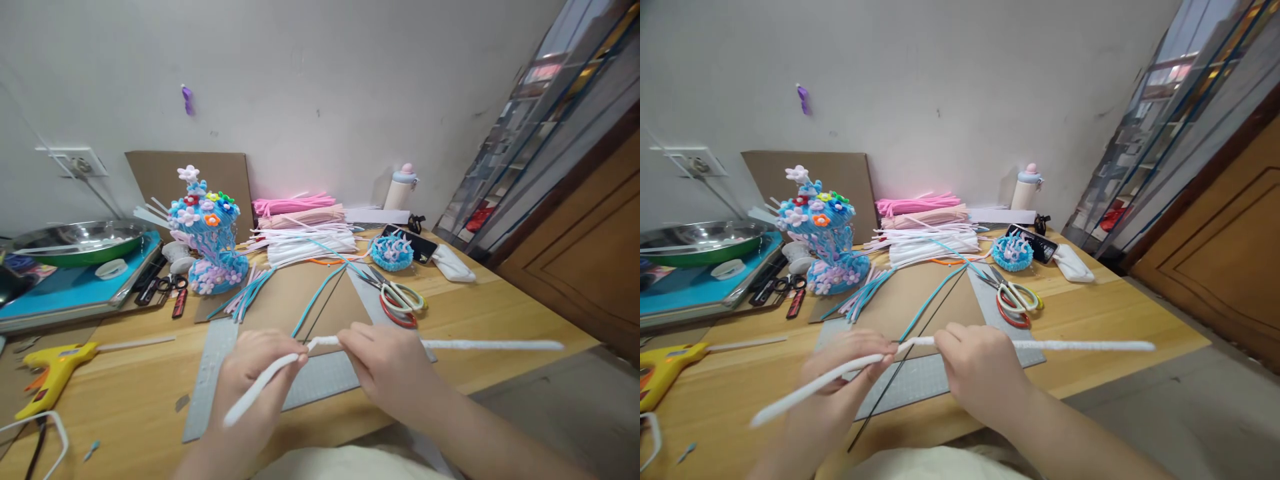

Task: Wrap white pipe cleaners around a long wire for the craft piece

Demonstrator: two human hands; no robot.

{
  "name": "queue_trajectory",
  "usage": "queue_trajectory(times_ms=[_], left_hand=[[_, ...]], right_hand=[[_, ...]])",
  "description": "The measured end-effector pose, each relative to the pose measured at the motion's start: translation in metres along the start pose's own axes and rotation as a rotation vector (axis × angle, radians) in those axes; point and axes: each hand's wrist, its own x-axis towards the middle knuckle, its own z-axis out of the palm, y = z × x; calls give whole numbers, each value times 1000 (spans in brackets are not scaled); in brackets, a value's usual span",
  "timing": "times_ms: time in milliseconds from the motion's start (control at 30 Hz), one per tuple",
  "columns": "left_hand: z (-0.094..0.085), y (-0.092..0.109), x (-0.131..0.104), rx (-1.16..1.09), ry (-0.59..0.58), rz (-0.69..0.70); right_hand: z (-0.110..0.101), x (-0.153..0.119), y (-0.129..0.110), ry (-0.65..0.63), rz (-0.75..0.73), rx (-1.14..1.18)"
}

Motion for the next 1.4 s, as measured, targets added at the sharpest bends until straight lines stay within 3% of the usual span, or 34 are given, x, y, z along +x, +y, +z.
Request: queue_trajectory(times_ms=[100, 167, 300, 367, 533, 633, 767, 867, 1000, 1133, 1233, 1333, 1400], left_hand=[[14, -2, -10, -76, 114, -58], [24, -7, -14, -243, 149, -156], [42, -22, -13, -768, 157, -576], [47, -29, -8, -931, 88, -716], [34, -38, 14, -944, -239, -763], [17, -37, 24, -849, -337, -751], [5, -28, 27, -660, -212, -635], [4, -20, 22, -446, -97, -433], [9, -13, 7, -143, -28, -147], [19, -12, -8, -25, 55, -70], [31, -17, -15, -241, 107, -241], [43, -23, -16, -715, 129, -595], [48, -27, -13, -1002, 60, -803]], right_hand=[[0, 1, 2, 107, 100, 108], [-1, 1, 3, 173, 141, 207], [-5, 0, 2, 234, 98, 366], [-8, 0, 2, 207, -8, 388], [-15, -2, 7, -25, -330, 263], [-14, -4, 12, -151, -371, 139], [-8, -4, 15, -192, -254, 8], [-5, -2, 14, -176, -158, -30], [-4, 1, 11, -117, -18, -21], [0, 0, 11, -21, 105, 124], [2, -1, 13, 48, 174, 320], [3, -2, 13, 73, 204, 507], [1, -2, 12, 59, 166, 590]])
